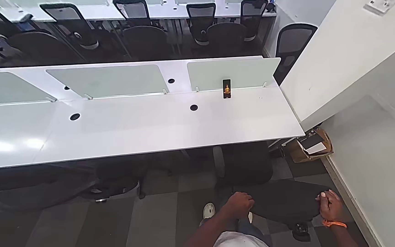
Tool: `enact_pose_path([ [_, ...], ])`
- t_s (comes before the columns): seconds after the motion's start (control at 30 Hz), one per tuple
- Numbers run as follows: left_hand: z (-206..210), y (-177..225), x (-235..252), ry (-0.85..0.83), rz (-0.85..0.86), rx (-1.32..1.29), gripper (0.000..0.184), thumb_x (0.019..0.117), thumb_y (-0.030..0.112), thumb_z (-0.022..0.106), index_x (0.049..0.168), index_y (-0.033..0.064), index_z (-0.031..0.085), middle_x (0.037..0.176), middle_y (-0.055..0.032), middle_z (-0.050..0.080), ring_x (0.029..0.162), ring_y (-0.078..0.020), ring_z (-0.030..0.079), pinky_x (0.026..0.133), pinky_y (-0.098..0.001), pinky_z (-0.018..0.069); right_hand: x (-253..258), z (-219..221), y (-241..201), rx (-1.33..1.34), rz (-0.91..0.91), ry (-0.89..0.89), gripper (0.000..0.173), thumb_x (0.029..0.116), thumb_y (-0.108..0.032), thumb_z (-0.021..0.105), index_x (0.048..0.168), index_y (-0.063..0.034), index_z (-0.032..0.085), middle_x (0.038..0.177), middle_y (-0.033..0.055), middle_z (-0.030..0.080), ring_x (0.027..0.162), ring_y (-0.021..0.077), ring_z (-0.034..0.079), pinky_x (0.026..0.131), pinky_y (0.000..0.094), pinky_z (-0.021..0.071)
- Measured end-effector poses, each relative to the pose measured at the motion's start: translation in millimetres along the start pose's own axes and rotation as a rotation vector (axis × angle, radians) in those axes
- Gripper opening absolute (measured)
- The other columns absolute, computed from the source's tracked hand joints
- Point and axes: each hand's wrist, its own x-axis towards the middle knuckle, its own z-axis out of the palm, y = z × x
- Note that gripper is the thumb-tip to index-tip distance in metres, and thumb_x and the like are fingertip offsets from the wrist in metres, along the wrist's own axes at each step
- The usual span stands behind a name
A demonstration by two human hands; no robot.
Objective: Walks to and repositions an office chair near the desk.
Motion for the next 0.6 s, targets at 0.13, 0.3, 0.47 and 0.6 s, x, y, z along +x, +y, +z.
enact_pose_path([
  [0.13,6,9,18,0.099,-0.063,0.004,0.013,0.0886,0.009,0.067,0.098,0.0004,0.071,0.102,-0.0158,0.072,0.102,-0.0327,0.07,0.087,-0.0493,0.057,31,9,22,0.107,-0.078,0.032,0.063,0.1014,-0.037,0.03,0.073,0.008,0.064,0.075,0.0226,0.066,0.087,0.0352,0.068,0.118,0.0496,0.0321],
  [0.3,6,21,47,0.109,-0.175,0.065,0.018,0.0817,0.011,0.072,0.097,0.0026,0.071,0.102,-0.0136,0.072,0.102,-0.0316,0.07,0.087,-0.0491,0.0572,77,20,48,0.224,-0.203,0.071,0.061,0.1027,-0.037,0.03,0.066,0.0013,0.06,0.066,0.0148,0.062,0.077,0.0265,0.067,0.115,0.0467,0.0356],
  [0.47,4,13,55,0.138,-0.25,-0.401,0.044,0.0781,0.016,0.08,0.12,0.005,0.07,0.123,-0.0123,0.069,0.118,-0.0253,0.064,0.103,-0.0473,0.0526,105,28,65,0.285,-0.22,0.044,0.056,0.1015,-0.033,0.033,0.068,0.0019,0.06,0.068,0.0154,0.06,0.08,0.0274,0.065,0.118,0.047,0.0312],
  [0.6,-5,-15,26,0.386,-0.301,-0.99,0.036,0.0951,0.018,0.068,0.126,-0.0008,0.068,0.127,-0.0141,0.07,0.116,-0.0209,0.068,0.105,-0.0407,0.0537,115,28,77,0.238,-0.246,0.015,0.052,0.0992,-0.036,0.038,0.063,-0.0027,0.055,0.062,0.0121,0.054,0.073,0.0269,0.063,0.114,0.0486,0.035],
])
